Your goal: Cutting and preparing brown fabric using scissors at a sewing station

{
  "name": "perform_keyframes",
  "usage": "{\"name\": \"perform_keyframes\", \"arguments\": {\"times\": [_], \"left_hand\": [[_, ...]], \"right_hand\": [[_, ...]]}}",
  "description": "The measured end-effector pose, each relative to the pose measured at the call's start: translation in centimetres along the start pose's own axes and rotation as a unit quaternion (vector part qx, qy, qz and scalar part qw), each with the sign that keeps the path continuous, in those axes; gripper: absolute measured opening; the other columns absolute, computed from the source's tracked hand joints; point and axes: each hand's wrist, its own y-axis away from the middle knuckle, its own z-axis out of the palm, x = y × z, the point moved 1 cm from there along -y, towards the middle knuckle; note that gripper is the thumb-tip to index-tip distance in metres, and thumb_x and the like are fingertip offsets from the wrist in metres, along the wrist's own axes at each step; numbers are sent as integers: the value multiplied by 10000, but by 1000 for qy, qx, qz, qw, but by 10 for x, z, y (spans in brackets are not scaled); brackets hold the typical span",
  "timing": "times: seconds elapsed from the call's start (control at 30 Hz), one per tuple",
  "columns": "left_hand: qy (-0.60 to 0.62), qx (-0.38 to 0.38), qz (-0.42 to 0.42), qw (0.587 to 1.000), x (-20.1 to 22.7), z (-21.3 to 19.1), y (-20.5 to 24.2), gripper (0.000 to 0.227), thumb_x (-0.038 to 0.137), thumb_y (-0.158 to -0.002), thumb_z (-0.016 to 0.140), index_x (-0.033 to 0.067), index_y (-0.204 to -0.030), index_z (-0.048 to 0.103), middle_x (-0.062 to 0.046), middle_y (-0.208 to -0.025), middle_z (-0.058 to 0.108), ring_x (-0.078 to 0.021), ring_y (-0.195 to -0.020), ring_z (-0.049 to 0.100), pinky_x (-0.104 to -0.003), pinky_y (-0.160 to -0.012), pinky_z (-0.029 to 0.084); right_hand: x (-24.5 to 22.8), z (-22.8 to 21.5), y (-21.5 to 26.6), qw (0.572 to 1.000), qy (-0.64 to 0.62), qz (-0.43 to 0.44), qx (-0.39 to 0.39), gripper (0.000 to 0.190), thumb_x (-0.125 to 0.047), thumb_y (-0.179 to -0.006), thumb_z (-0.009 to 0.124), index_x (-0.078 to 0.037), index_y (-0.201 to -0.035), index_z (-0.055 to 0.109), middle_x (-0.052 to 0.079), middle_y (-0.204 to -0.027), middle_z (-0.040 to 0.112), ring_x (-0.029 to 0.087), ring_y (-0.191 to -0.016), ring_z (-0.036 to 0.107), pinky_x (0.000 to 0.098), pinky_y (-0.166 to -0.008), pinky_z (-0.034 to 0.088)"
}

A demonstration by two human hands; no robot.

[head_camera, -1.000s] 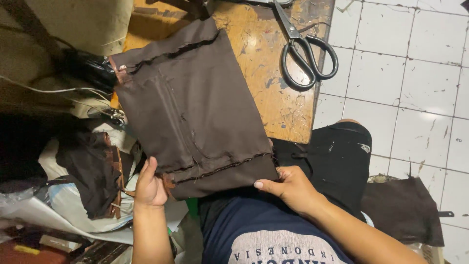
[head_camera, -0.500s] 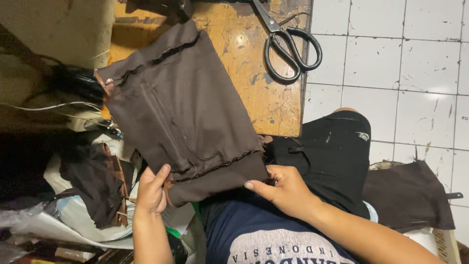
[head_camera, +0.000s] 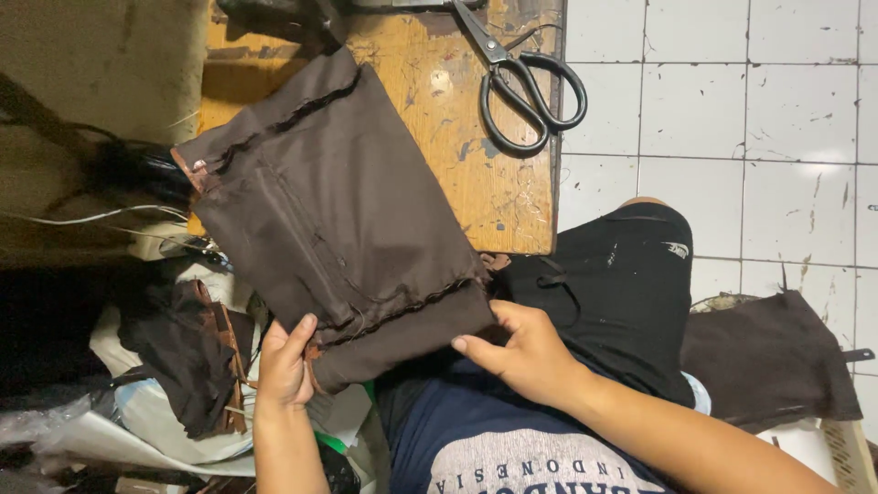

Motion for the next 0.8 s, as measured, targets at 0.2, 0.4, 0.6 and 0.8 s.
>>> {"name": "perform_keyframes", "arguments": {"times": [0.2,0.4,0.6,0.8], "left_hand": [[-18,8,-15,1000,-1,-5,-2,632,162,-879,607,37,-1486,481,-208,-1415,601,-369,-1220,607,-537,-1000,512],[32,-13,37,999,-13,-15,-6,384,72,-963,636,44,-1343,584,-259,-1219,697,-380,-1077,704,-575,-844,601],[62,-7,33,998,-26,-25,-13,383,119,-958,663,40,-1329,615,-249,-1196,708,-376,-1057,717,-558,-825,607],[80,0,35,996,-24,-21,-7,385,150,-965,659,40,-1332,614,-245,-1195,707,-378,-1061,716,-569,-834,602]], "right_hand": [[4,5,-21,889,-322,322,38,406,-146,-810,780,-54,-1116,528,222,-919,742,303,-747,721,399,-694,609],[35,8,-17,899,-305,296,109,323,-148,-910,774,151,-909,652,350,-694,689,364,-596,751,420,-552,630],[45,11,-13,905,-299,281,113,259,-12,-848,802,191,-964,691,342,-743,732,343,-641,764,411,-599,641],[32,13,-10,915,-288,260,110,273,29,-806,819,196,-994,713,327,-720,731,344,-636,762,426,-600,643]]}}
